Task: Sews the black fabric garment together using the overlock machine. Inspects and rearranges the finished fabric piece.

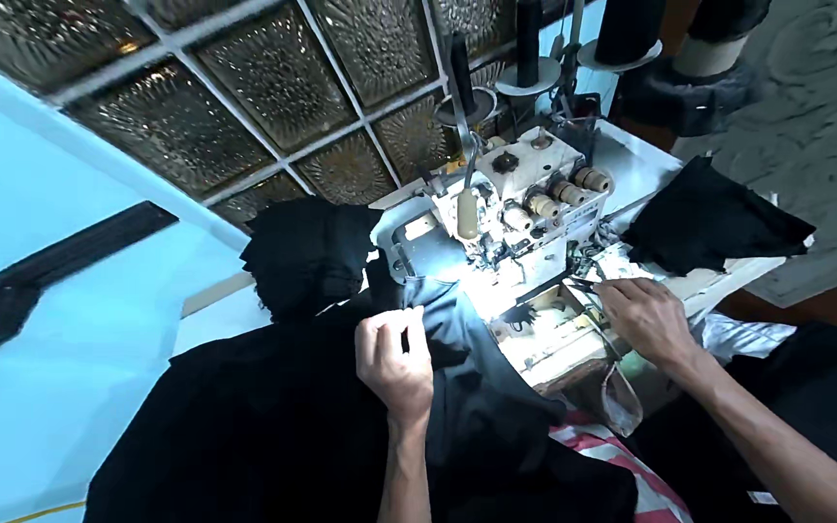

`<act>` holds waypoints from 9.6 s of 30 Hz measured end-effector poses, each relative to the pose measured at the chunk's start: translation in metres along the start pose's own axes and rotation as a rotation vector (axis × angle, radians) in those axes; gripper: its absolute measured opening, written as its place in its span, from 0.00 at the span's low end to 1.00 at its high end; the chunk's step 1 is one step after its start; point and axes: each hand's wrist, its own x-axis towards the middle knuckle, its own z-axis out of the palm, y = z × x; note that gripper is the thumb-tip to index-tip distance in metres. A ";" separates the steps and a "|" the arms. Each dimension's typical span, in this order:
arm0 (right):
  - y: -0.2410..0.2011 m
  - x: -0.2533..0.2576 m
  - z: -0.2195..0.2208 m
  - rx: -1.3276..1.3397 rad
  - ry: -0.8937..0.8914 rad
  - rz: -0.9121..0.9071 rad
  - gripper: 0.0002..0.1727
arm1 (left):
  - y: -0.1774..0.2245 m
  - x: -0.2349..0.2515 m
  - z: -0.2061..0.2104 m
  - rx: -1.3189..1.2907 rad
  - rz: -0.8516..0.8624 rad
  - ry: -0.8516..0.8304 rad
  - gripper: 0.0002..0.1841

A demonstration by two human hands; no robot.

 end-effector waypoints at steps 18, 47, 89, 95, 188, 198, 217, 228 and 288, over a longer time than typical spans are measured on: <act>-0.117 0.061 -0.059 0.193 -0.097 0.045 0.14 | -0.001 -0.007 0.007 -0.031 0.176 0.074 0.06; -0.015 -0.022 -0.011 0.209 -0.031 0.136 0.15 | -0.002 -0.036 -0.062 0.038 0.081 -0.591 0.08; -0.182 -0.109 -0.019 1.245 -0.871 0.438 0.15 | -0.098 0.022 -0.096 0.539 -0.282 -0.865 0.18; -0.184 -0.097 -0.038 1.217 -0.339 0.149 0.11 | 0.009 -0.032 -0.094 -0.364 0.122 -1.065 0.23; -0.191 -0.052 -0.017 1.320 -0.017 -0.118 0.25 | 0.038 -0.018 -0.097 -0.475 -0.268 -0.362 0.10; -0.175 -0.075 -0.008 1.253 0.049 0.143 0.10 | 0.013 0.026 -0.073 -0.303 -0.221 -0.224 0.09; -0.185 -0.041 -0.088 1.628 0.075 0.071 0.07 | 0.000 0.068 -0.064 -0.383 -0.115 -0.336 0.11; -0.156 -0.021 -0.070 1.953 -0.165 0.718 0.12 | -0.005 0.105 0.005 -0.071 0.654 -0.159 0.16; 0.026 -0.035 -0.051 0.255 0.050 0.587 0.07 | 0.098 -0.135 -0.063 -0.507 0.136 -1.444 0.05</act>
